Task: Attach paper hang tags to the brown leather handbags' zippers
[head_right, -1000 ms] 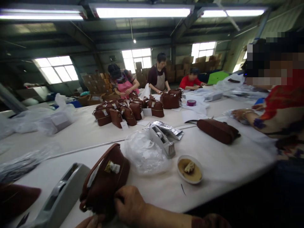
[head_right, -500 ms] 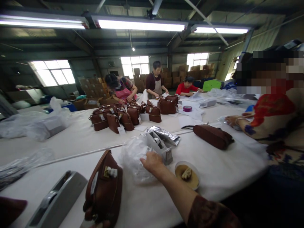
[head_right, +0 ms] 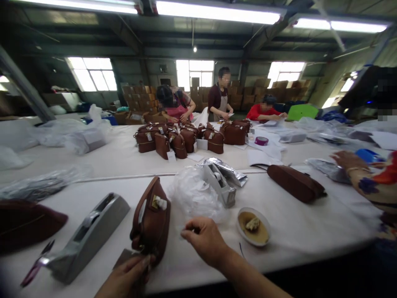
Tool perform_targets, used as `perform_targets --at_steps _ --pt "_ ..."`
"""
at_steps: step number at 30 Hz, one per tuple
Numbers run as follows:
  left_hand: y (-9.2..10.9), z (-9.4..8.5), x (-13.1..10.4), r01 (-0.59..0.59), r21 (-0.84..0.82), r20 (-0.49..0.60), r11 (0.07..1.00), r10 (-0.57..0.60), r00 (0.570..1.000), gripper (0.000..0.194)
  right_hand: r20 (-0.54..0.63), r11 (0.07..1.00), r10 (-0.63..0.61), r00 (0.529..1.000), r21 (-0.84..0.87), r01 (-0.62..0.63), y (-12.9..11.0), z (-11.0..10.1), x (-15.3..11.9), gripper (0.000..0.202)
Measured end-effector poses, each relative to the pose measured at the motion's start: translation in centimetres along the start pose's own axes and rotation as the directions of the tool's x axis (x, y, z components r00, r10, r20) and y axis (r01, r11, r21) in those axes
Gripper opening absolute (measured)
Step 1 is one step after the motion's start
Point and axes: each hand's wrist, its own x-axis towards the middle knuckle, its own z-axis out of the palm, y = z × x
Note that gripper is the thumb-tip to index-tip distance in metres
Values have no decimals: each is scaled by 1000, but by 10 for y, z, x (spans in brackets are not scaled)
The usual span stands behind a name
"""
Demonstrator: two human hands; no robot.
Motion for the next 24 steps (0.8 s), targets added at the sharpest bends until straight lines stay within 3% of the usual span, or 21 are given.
perform_targets --at_steps 4,8,24 --pt "4 4 -7 -15 8 50 1000 14 999 50 171 995 102 980 -11 -101 -3 40 -40 7" --pt "6 8 -10 -22 -19 61 1000 23 998 49 198 982 188 962 -49 -182 -1 61 -48 7" --pt "-2 4 -9 -81 -25 43 996 82 996 49 134 979 201 970 -41 -197 1 72 -38 17"
